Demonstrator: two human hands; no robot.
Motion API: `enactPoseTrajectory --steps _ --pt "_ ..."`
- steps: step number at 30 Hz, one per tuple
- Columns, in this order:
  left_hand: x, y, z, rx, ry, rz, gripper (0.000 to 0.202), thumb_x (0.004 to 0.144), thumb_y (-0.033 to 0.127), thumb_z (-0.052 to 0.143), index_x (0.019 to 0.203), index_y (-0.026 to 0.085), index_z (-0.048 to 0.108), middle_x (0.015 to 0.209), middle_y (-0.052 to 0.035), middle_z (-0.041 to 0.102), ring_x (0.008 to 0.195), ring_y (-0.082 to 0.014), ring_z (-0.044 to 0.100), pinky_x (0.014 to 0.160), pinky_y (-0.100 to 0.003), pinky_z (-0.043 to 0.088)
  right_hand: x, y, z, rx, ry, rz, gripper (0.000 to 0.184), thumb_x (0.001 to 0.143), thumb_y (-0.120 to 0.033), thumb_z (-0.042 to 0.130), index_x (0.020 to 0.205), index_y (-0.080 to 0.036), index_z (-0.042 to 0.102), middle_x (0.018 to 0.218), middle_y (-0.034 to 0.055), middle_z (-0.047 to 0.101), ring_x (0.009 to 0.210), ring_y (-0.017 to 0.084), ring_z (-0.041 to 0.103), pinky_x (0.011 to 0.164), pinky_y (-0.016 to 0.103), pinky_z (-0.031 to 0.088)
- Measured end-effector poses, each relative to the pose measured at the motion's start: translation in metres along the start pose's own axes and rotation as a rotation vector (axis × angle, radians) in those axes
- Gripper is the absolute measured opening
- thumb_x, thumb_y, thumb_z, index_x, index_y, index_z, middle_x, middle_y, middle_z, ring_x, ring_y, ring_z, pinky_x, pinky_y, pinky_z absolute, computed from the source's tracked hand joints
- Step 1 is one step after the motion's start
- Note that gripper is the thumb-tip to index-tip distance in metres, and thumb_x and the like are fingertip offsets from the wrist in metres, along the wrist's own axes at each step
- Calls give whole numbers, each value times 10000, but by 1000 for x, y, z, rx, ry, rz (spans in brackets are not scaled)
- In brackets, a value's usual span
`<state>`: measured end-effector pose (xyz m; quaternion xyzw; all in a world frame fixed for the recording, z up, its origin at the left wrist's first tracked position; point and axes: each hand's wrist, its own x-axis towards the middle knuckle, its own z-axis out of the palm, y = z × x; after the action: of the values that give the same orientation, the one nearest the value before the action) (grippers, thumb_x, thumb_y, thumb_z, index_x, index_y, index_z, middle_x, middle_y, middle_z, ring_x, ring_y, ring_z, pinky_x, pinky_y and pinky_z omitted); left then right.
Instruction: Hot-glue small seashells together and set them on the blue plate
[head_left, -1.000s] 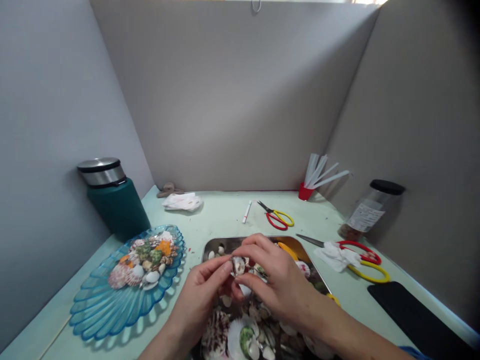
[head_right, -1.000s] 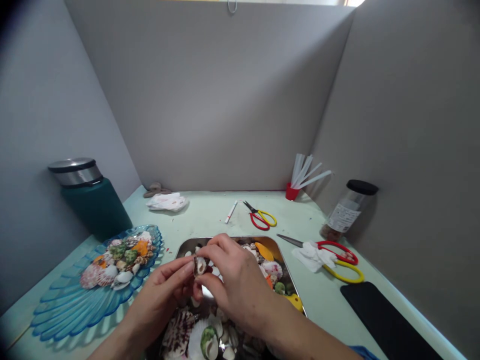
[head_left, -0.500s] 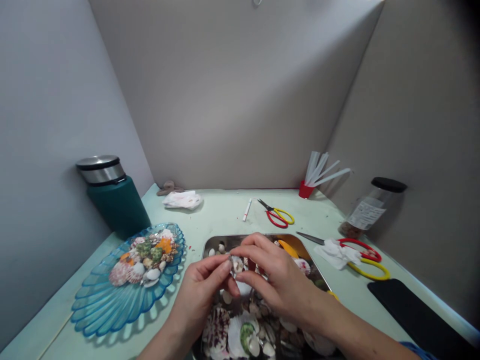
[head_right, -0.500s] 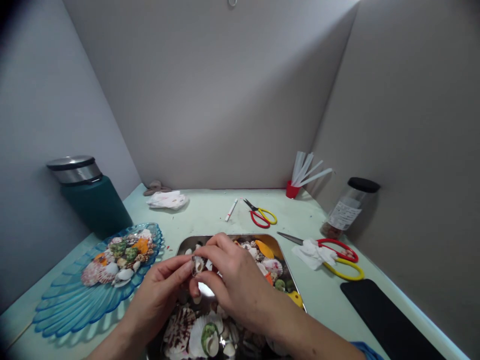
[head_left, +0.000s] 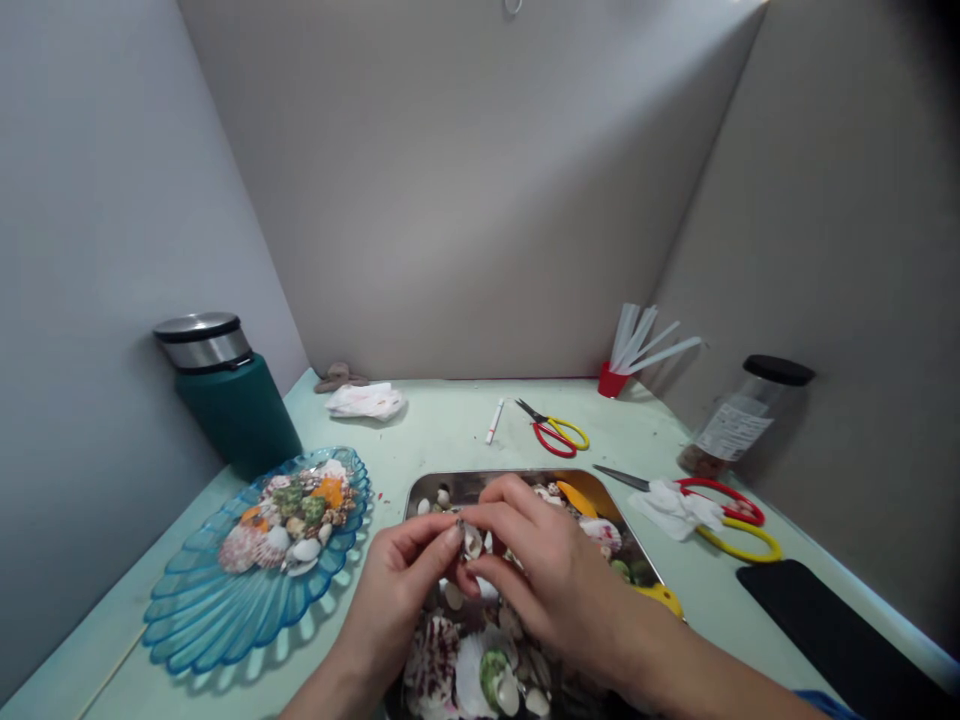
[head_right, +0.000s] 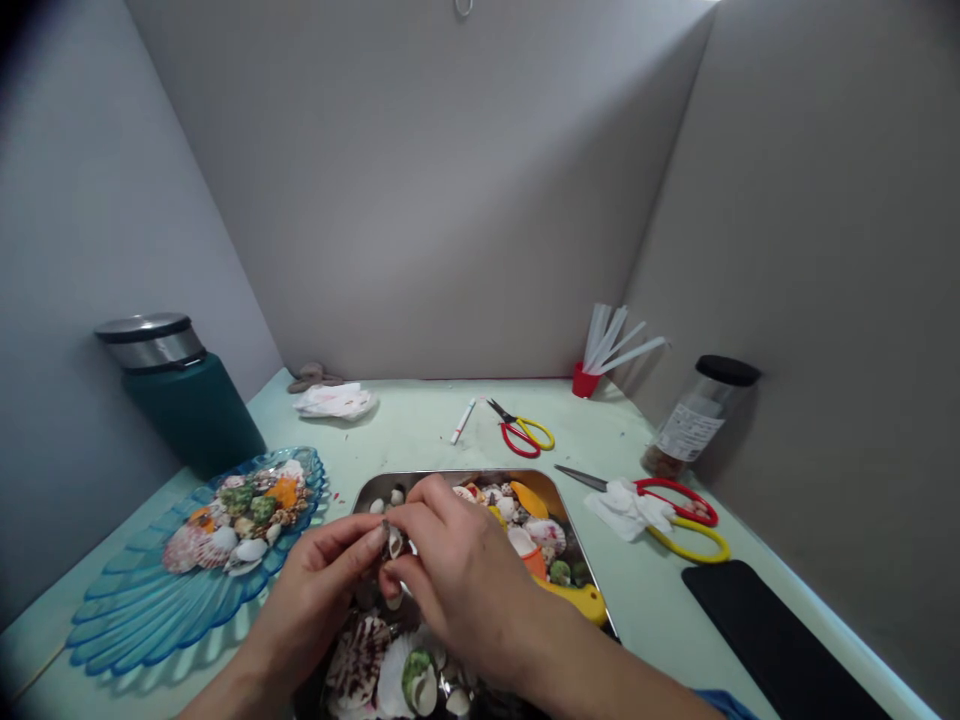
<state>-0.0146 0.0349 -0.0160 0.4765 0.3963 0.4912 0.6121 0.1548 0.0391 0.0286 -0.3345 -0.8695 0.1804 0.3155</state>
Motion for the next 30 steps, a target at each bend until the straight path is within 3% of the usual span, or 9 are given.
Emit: enactPoseTrajectory --steps 8,13,19,23,30 --pt "1 -1 2 -62 9 10 187 837 264 587 942 146 688 545 -1 631 551 -110 556 582 -219 426 2 0 2 110 81 53 285 815 -37 546 1068 -164 580 976 49 525 879 153 524 780 272 426" --pt "2 2 4 -159 14 20 135 840 261 582 911 171 655 607 6 642 557 -99 563 585 -208 438 3 -1 -1 174 122 129 240 798 -54 600 1001 -180 583 919 8 553 787 126 538 742 267 423" --pt "2 2 4 -165 11 26 131 844 244 575 927 170 644 628 0 652 559 -97 583 597 -206 451 3 2 0 182 134 108 246 789 -43 602 986 -190 585 906 2 548 769 124 537 721 266 424" --pt "2 2 3 -155 4 21 129 805 230 626 915 168 655 639 1 653 564 -101 588 594 -212 457 2 2 1 163 129 76 282 792 -35 588 1022 -197 581 953 18 549 859 146 536 766 279 417" --pt "2 0 2 -61 27 27 153 820 241 608 933 163 674 552 3 664 565 -108 585 624 -213 448 0 0 -1 125 82 69 266 807 -44 564 1032 -187 571 983 36 533 892 156 527 779 284 419"
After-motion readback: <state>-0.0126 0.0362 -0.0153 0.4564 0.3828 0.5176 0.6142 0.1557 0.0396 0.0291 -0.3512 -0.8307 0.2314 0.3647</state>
